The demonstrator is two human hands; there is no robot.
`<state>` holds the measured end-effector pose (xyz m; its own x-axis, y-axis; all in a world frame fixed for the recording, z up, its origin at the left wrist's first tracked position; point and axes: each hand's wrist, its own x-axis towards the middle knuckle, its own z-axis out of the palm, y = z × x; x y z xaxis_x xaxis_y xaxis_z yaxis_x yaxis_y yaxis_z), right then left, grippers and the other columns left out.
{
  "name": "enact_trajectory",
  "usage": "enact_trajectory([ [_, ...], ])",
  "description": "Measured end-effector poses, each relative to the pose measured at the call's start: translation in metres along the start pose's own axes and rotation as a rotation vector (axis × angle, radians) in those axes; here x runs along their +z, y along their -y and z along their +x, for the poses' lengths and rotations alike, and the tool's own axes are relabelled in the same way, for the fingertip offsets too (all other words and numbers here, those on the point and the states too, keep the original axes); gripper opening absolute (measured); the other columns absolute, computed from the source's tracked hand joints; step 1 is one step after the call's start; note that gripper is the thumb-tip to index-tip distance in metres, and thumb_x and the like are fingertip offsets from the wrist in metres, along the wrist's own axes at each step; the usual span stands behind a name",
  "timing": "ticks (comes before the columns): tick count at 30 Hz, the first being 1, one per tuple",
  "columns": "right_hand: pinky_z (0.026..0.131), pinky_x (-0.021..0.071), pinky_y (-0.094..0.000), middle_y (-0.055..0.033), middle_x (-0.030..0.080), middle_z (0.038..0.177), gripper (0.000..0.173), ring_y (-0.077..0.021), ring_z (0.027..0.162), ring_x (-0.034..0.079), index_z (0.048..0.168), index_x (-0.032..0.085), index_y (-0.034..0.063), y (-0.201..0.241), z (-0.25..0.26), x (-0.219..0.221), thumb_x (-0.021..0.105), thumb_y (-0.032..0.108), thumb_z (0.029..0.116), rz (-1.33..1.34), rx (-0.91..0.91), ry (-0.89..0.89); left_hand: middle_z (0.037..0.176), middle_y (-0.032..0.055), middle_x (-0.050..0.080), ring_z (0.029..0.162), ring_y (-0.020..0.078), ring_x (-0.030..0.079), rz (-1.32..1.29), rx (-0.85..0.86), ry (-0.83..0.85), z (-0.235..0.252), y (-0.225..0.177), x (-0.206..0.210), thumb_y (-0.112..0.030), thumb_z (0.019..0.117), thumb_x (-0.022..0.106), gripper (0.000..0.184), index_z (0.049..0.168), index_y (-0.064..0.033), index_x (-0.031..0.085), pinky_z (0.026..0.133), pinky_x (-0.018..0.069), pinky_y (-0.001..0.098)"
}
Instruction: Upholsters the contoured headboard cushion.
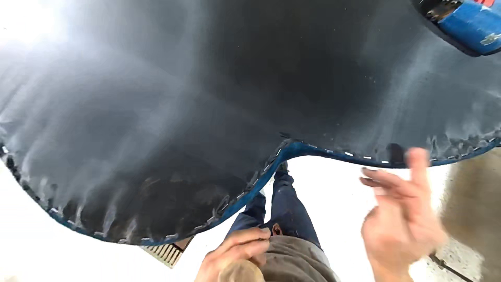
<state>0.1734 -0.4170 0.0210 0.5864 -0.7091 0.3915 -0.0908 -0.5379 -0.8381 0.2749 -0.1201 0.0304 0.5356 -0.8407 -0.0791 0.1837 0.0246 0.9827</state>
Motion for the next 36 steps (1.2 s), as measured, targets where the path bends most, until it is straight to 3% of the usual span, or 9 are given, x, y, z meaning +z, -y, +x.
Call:
enact_trajectory([
  [3,0.085,0.0612,-0.0321,-0.0061,0.052,0.152,0.022,-0.0143,0.107,0.069,0.111,0.072,0.0156,-0.013,-0.021,-0.043,0.053,0.015,0.0987,-0.098,0.099,0.01,0.143,0.02,0.057,0.119,0.0294,0.065,-0.02,0.047,0.035,0.003,-0.001,-0.002,-0.035,0.0742,0.088,0.071,0.132,-0.0015,0.064,0.097,0.0608,0.0444],
  [5,0.078,0.0628,-0.0336,-0.0035,0.067,0.132,0.024,-0.0146,0.096,0.072,0.116,0.071,0.0112,-0.013,-0.048,-0.047,0.057,0.018,0.0974,-0.061,0.345,0.144,0.145,0.0216,0.055,0.124,0.0328,0.062,-0.022,0.111,0.081,0.007,-0.002,-0.007,-0.035,0.0733,0.088,0.071,0.131,-0.0011,0.064,0.101,0.0585,0.0473],
  [6,0.074,0.0631,-0.0364,-0.0039,0.074,0.118,0.028,-0.0171,0.088,0.074,0.121,0.071,0.0097,-0.008,-0.059,-0.042,0.057,0.016,0.0965,0.035,0.503,0.194,0.146,0.0217,0.054,0.124,0.0332,0.062,-0.024,0.138,0.103,0.009,-0.005,-0.008,-0.035,0.0733,0.088,0.072,0.132,-0.0021,0.064,0.101,0.0587,0.0477],
  [9,0.078,0.0624,-0.0414,-0.0132,0.075,0.11,0.026,-0.0242,0.088,0.073,0.121,0.066,0.0027,0.025,-0.079,-0.021,0.052,0.011,0.1005,0.503,0.76,0.288,0.15,0.0222,0.05,0.12,0.0335,0.064,-0.037,0.201,0.179,0.017,-0.017,-0.01,-0.034,0.0745,0.087,0.072,0.135,-0.0038,0.062,0.097,0.0607,0.047],
  [14,0.08,0.0612,-0.0394,-0.0137,0.071,0.112,0.031,-0.0212,0.09,0.071,0.127,0.063,-0.0002,0.089,-0.072,0.008,0.057,0.019,0.1041,0.935,0.655,0.508,0.149,0.0256,0.05,0.121,0.0364,0.063,-0.068,0.298,0.311,0.023,-0.03,-0.003,-0.03,0.0756,0.085,0.074,0.137,0.0001,0.059,0.1,0.059,0.049],
  [22,0.076,0.0602,-0.0354,-0.0136,0.07,0.109,0.036,-0.0173,0.084,0.069,0.132,0.058,-0.0009,0.117,-0.079,-0.006,0.064,0.004,0.097,0.936,0.655,0.624,0.15,0.0247,0.048,0.115,0.0328,0.066,-0.174,0.37,0.384,0.007,-0.017,0.015,-0.033,0.0757,0.086,0.077,0.139,0.002,0.058,0.09,0.0631,0.0459],
  [31,0.073,0.0598,-0.0335,-0.0087,0.072,0.1,0.039,-0.0147,0.082,0.069,0.13,0.06,0.0004,0.116,-0.094,-0.011,0.068,0.001,0.0921,0.994,0.577,1.014,0.158,0.0232,0.041,0.118,0.0322,0.066,-0.032,0.423,0.011,-0.085,-0.004,0.068,-0.032,0.074,0.088,0.078,0.142,-0.0066,0.059,0.094,0.0616,0.0466],
  [33,0.071,0.059,-0.0339,-0.0087,0.072,0.095,0.041,-0.0154,0.078,0.068,0.133,0.059,-0.0019,0.099,-0.094,-0.024,0.065,0.002,0.0928,0.859,0.54,0.955,0.165,0.0215,0.031,0.117,0.0326,0.067,-0.045,0.401,-0.077,-0.097,0.008,0.098,-0.029,0.0726,0.089,0.08,0.144,-0.0114,0.058,0.092,0.0629,0.0468],
  [36,0.076,0.0632,-0.0378,-0.0053,0.075,0.098,0.031,-0.0155,0.083,0.073,0.122,0.072,0.0063,0.012,-0.099,-0.049,0.065,0.01,0.0927,0.173,0.312,0.794,0.163,0.0243,0.034,0.133,0.0378,0.057,-0.02,0.346,-0.187,-0.112,0.029,0.145,-0.032,0.0725,0.089,0.084,0.144,-0.003,0.056,0.105,0.0555,0.0532],
])
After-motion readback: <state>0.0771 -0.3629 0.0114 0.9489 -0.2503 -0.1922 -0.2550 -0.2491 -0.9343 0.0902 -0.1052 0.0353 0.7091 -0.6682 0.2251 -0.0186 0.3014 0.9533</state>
